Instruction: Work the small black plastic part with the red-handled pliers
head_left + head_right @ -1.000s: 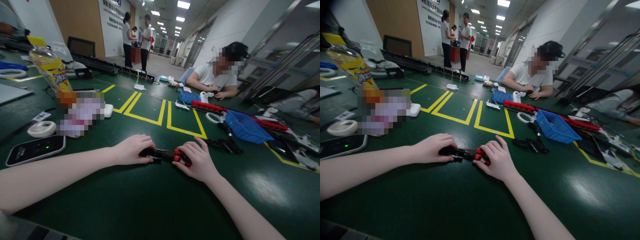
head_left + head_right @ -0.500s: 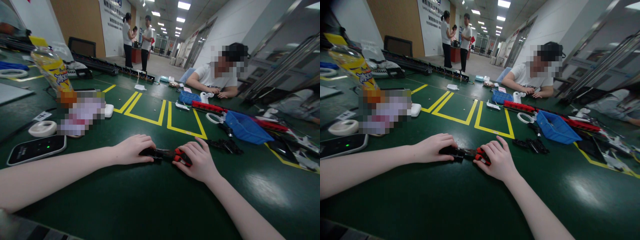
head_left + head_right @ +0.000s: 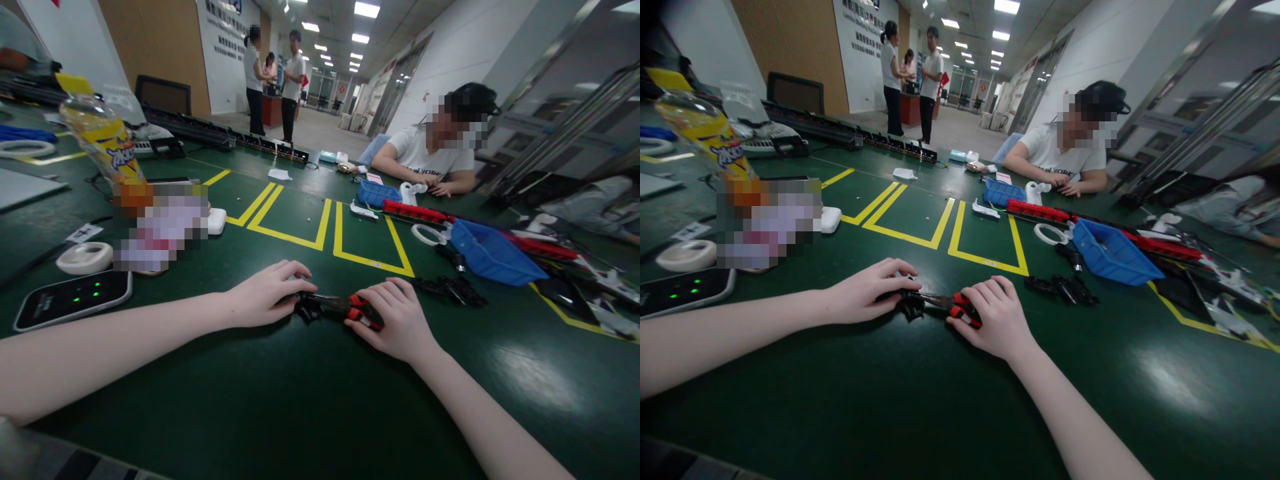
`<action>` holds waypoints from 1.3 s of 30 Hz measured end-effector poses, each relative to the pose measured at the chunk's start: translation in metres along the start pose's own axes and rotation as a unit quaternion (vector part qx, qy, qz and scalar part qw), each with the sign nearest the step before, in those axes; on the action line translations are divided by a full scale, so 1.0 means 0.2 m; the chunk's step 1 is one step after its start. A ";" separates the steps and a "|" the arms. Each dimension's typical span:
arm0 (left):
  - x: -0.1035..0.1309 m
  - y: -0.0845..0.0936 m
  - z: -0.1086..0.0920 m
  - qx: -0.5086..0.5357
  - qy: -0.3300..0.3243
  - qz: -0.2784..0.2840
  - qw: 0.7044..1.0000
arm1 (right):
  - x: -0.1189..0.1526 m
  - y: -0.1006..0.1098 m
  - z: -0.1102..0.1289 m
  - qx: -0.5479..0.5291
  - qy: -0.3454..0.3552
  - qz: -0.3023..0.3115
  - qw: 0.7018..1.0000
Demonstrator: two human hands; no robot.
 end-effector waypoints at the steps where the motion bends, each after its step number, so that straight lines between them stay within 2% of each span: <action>1: 0.00 0.00 -0.01 -0.002 -0.004 -0.002 1.000 | 0.00 0.00 0.00 -0.001 -0.001 0.002 1.000; 7: 0.00 0.01 -0.04 -0.032 -0.014 -0.017 0.999 | 0.00 -0.01 0.00 -0.004 -0.006 0.020 1.000; 20: -0.01 -0.02 -0.06 -0.046 -0.011 0.018 0.999 | 0.00 -0.01 0.00 0.003 -0.002 0.018 1.000; 31: 0.00 -0.04 -0.04 0.056 0.017 0.055 0.997 | 0.01 -0.03 -0.02 -0.026 -0.013 0.020 0.999; 39: 0.01 -0.03 -0.02 0.100 0.024 0.057 0.993 | 0.02 -0.05 -0.04 -0.056 -0.026 0.030 0.998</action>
Point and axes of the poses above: each hand's wrist, its own x-axis away from the middle knuckle, its own y-axis out of the back of the hand, z = x × y, the point moved 7 cm from there along -x, towards the middle knuckle, and after that the axes turned 14 degrees about x, right-handed, at the moved point
